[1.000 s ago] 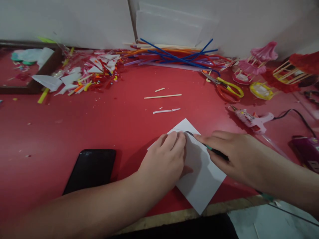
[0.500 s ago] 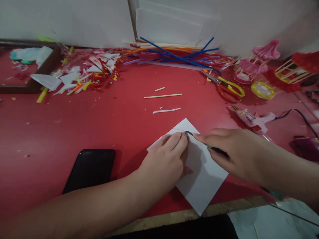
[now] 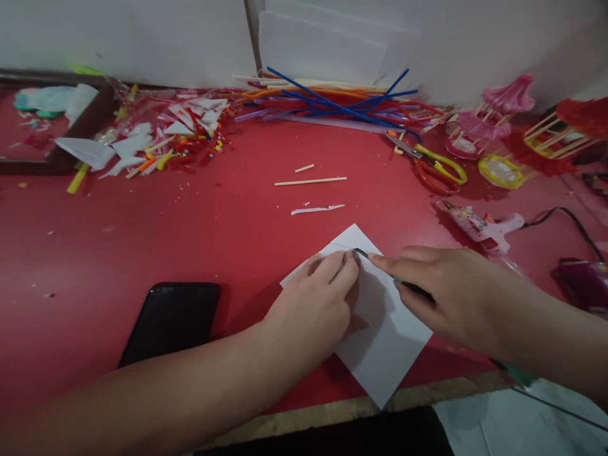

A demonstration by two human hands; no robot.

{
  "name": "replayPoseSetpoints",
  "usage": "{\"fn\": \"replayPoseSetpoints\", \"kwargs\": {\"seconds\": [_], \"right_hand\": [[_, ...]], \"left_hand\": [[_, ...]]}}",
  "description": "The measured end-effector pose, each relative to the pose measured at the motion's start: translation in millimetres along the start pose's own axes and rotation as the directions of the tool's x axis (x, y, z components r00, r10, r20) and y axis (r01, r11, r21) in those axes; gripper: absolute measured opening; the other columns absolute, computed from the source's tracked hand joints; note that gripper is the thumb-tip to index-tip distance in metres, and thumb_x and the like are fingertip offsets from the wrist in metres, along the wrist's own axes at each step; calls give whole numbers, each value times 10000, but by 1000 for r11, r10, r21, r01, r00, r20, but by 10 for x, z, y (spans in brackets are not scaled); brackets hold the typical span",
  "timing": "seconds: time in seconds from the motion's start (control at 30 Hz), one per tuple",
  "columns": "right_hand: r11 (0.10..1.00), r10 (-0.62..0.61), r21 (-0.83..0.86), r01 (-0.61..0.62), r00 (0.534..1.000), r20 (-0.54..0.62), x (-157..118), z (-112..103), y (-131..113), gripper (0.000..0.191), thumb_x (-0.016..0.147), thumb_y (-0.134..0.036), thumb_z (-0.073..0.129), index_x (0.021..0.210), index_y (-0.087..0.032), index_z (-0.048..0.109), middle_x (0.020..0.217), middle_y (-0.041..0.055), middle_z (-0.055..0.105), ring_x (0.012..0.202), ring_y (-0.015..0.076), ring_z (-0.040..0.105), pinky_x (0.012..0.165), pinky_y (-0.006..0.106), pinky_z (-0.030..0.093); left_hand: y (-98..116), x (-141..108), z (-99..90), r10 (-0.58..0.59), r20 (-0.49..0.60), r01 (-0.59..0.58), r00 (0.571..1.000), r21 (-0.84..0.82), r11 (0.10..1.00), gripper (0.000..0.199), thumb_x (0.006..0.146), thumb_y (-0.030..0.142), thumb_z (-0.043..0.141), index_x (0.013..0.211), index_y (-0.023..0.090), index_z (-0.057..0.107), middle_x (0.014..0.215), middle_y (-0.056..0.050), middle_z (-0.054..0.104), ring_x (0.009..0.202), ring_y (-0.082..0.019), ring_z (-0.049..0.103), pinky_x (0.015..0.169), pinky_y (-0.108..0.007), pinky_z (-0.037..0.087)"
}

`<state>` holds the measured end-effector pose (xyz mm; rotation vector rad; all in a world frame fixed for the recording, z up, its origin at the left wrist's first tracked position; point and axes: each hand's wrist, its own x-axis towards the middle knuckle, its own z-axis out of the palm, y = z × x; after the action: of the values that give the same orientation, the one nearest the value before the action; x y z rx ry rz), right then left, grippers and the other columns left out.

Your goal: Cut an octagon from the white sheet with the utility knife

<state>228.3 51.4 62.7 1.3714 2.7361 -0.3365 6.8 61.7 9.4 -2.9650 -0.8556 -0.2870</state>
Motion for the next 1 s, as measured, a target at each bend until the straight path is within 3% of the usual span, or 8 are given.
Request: {"fn": "replayPoseSetpoints", "kwargs": {"seconds": [0.37,0.63,0.87,1.0], "right_hand": [[997,57,61,-56,998,-9,-3,20,-22,481,923,-165,476,1394,-223,554,970,63,738,784,182,682,693,306,540],[982,93,164,-97,995,33,32,42,-14,457,916,-170,470,1357,-171,586,958,79,730,756,176,678,693,302,535],[987,26,153,-40,995,92,69,-8,52,467,919,-171,479,1375,-160,577,1095,121,726,824,198,682,718,315,525],[989,12,148,-29,993,114,95,-26,69,458,922,-187,492,1371,-170,582,1038,114,732,839,213,683,751,336,521]], "left_hand": [[-7,-14,8,16,4,-16,1000,-16,1000,534,865,557,654,1150,111,720,1351,-136,585,1204,-311,544,977,-393,504],[9,2,-11,11,69,-11,998,-9,1000,590,886,583,611,1232,109,674,1380,-146,553,1211,-311,528,985,-407,491],[16,-1,-21,2,100,-2,995,5,1000,591,923,570,560,1267,98,647,1406,-143,532,1234,-321,504,996,-412,479],[1,5,-13,4,103,-3,995,-13,1000,609,912,564,581,1284,84,632,1404,-145,533,1248,-326,492,1035,-419,455]]}}
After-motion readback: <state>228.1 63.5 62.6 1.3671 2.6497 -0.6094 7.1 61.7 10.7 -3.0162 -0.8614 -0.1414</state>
